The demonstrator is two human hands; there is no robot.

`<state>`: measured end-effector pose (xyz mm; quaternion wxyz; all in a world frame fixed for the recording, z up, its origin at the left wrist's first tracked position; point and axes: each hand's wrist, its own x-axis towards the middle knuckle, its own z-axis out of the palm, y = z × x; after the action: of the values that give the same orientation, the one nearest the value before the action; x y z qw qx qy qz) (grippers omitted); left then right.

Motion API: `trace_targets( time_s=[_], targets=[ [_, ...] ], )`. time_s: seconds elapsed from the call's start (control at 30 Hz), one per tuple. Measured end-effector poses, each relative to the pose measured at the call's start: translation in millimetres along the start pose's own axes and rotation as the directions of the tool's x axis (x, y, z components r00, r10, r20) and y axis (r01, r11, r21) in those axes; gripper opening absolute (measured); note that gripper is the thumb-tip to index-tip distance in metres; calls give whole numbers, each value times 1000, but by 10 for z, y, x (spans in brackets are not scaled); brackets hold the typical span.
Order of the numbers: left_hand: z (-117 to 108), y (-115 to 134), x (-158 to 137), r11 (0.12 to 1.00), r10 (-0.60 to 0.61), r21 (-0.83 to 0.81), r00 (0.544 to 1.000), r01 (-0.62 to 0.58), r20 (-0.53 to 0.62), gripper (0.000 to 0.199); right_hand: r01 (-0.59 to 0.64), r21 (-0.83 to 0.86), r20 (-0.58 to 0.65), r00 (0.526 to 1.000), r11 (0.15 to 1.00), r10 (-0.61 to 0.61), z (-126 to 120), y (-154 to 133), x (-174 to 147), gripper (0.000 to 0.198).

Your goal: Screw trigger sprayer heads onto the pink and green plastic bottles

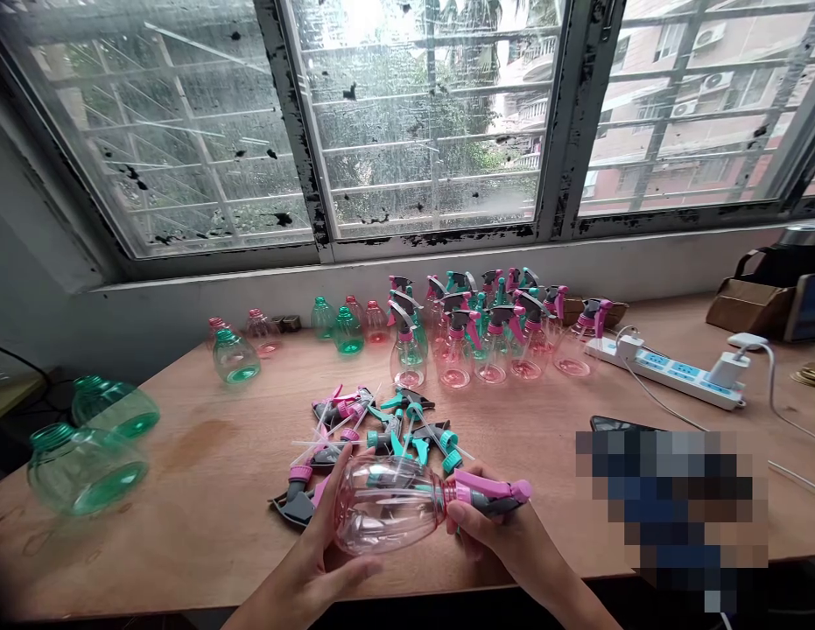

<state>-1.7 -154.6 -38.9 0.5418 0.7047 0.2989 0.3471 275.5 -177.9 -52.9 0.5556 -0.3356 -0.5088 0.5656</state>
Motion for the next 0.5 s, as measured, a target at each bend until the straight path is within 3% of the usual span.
trace_targets(
  time_s=[0.1, 0.33, 0.5],
  targets=[
    [-6, 23, 3, 999, -15, -30, 1000, 15, -8, 111, -20, 20, 7, 1000, 1000, 20, 2, 4, -6, 21],
    [3, 41, 10, 998, -40, -53, 999, 41, 17, 109, 18, -11, 5, 1000, 1000, -18, -9, 6, 9, 23],
    [9, 62, -12, 999, -11, 50, 1000, 10, 18, 109, 20, 11, 10, 1000, 1000, -20, -12, 26, 15, 20]
  ],
)
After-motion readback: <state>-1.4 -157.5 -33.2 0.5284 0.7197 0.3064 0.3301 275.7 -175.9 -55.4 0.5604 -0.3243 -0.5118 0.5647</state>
